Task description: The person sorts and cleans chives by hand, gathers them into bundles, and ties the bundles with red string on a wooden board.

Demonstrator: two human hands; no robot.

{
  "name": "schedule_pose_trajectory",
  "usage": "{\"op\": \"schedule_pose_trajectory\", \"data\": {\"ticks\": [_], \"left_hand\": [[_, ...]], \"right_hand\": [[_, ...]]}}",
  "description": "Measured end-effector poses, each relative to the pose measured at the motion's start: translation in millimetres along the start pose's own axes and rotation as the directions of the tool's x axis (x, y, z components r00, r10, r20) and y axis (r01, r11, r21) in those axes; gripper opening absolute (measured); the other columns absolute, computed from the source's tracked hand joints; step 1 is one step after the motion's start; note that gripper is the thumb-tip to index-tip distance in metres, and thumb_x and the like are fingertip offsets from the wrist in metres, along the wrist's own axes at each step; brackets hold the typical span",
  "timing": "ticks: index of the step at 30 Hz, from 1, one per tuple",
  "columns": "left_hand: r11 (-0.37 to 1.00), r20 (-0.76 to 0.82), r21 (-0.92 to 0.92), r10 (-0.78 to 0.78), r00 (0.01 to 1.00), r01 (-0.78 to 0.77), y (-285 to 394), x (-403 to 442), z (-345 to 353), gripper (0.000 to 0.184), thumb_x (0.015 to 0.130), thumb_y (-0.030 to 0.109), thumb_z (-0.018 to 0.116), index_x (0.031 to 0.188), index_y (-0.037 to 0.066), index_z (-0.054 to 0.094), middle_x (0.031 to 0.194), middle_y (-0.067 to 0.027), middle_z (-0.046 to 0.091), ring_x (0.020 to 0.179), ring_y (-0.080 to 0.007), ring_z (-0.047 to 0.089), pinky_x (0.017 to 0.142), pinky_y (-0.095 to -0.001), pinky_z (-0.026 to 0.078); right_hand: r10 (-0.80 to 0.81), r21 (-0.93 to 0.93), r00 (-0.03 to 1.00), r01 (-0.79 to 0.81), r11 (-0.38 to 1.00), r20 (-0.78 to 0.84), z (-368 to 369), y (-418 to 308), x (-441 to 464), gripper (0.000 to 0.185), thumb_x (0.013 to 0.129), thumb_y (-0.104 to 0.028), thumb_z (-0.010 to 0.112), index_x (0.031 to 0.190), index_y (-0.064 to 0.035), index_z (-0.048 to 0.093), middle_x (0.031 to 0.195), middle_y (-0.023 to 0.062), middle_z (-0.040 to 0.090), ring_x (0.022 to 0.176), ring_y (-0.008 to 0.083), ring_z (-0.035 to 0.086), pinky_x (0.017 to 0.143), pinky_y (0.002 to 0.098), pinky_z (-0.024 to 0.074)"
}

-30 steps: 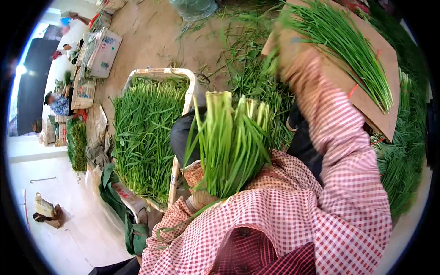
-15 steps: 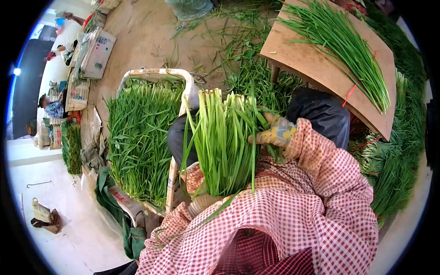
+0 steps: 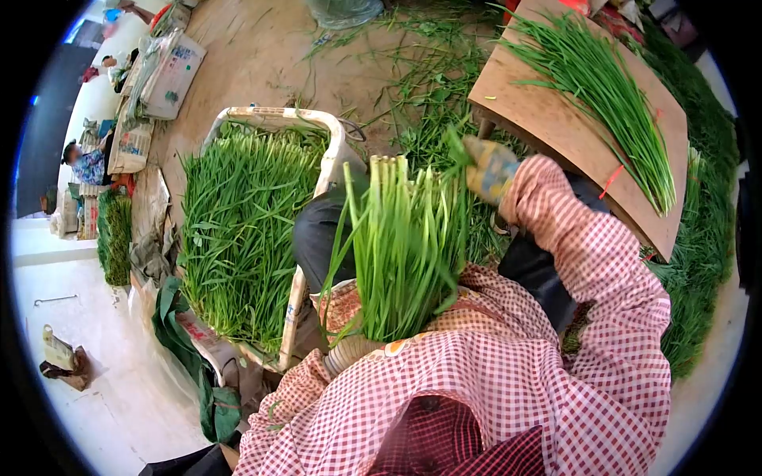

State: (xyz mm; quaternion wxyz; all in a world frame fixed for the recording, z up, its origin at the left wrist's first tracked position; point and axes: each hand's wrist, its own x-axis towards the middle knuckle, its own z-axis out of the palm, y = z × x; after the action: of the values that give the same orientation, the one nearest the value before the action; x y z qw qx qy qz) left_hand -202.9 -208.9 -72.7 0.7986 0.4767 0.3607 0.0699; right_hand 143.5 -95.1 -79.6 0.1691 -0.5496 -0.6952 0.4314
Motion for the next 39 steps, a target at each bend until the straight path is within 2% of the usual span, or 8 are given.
{"op": "schedule_pose_trajectory", "data": {"ticks": [11,15,17,19,20,23,26,39], "left_hand": [[0.996,-0.045,-0.076,-0.042,0.998,0.039,3,15,0,0.076,0.076,0.026,0.071,0.138,0.005,0.033,0.135,-0.0110,0.046,0.121,-0.0232,0.045,0.103,-0.0361,0.037],[0.993,-0.066,-0.102,-0.062,0.996,0.055,4,17,1,0.077,0.076,0.026,0.072,0.139,0.005,0.032,0.136,-0.0111,0.046,0.122,-0.0231,0.045,0.103,-0.0358,0.037],[0.991,-0.067,-0.118,-0.070,0.995,0.062,5,19,2,0.078,0.075,0.026,0.072,0.139,0.005,0.032,0.136,-0.0111,0.045,0.122,-0.0231,0.045,0.103,-0.0357,0.036],[0.989,-0.068,-0.131,-0.070,0.995,0.061,6,21,2,0.079,0.075,0.026,0.073,0.139,0.005,0.031,0.136,-0.0111,0.045,0.122,-0.0230,0.045,0.103,-0.0355,0.036],[0.988,-0.069,-0.140,-0.071,0.995,0.061,6,23,2,0.079,0.075,0.026,0.073,0.139,0.005,0.031,0.136,-0.0111,0.045,0.122,-0.0230,0.045,0.103,-0.0354,0.036],[0.984,-0.070,-0.162,-0.083,0.994,0.071,7,27,1,0.080,0.075,0.025,0.073,0.139,0.005,0.030,0.136,-0.0112,0.045,0.122,-0.0229,0.044,0.103,-0.0352,0.036],[0.981,-0.062,-0.178,-0.084,0.995,0.072,7,31,2,0.081,0.074,0.025,0.074,0.139,0.005,0.030,0.136,-0.0112,0.045,0.123,-0.0228,0.044,0.104,-0.0350,0.036],[0.970,-0.056,-0.227,-0.106,0.993,0.090,7,41,8,0.086,0.072,0.025,0.076,0.140,0.004,0.028,0.137,-0.0114,0.044,0.124,-0.0225,0.043,0.104,-0.0341,0.035]], "right_hand": [[0.188,-0.189,0.936,-0.135,0.973,0.297,-38,-37,33,0.096,0.067,-0.030,0.078,0.144,-0.0115,0.025,0.131,0.0150,0.050,0.116,0.0300,0.051,0.101,0.0404,0.0381],[-0.033,0.530,0.912,-0.208,0.822,0.409,46,81,84,0.074,0.073,-0.018,0.073,0.137,-0.0091,0.036,0.117,0.0116,0.057,0.095,0.0232,0.058,0.085,0.0359,0.0472],[-0.723,0.617,0.685,0.609,0.498,-0.092,38,78,112,0.045,0.085,-0.022,0.061,0.127,-0.0125,0.047,0.113,0.0140,0.057,0.081,0.0202,0.060,0.076,0.0345,0.0520],[0.102,0.177,0.988,-0.080,0.981,-0.119,-14,24,48,0.030,0.091,-0.023,0.054,0.121,-0.0184,0.054,0.113,0.0165,0.059,0.078,0.0193,0.060,0.075,0.0347,0.0542],[0.346,0.543,0.913,-0.182,0.820,-0.216,-17,39,53,0.043,0.088,-0.014,0.059,0.129,-0.0079,0.048,0.097,0.0089,0.061,0.064,0.0075,0.056,0.049,0.0173,0.0486],[-0.581,0.935,0.809,-0.272,-0.228,0.094,-58,84,53,0.033,0.088,-0.018,0.059,0.119,-0.0078,0.054,0.086,0.0074,0.060,0.068,0.0129,0.059,0.056,0.0236,0.0521],[-0.220,-0.042,0.975,0.220,0.975,-0.010,-29,-14,-7,0.051,0.083,-0.021,0.065,0.128,-0.0078,0.045,0.106,0.0126,0.062,0.092,0.0257,0.062,0.082,0.0393,0.0512],[-0.112,0.154,0.962,0.075,0.985,0.248,5,-22,0,0.056,0.070,-0.003,0.048,0.125,-0.0076,0.051,0.098,0.0087,0.064,0.086,0.0178,0.060,0.073,0.0303,0.0471]]}}
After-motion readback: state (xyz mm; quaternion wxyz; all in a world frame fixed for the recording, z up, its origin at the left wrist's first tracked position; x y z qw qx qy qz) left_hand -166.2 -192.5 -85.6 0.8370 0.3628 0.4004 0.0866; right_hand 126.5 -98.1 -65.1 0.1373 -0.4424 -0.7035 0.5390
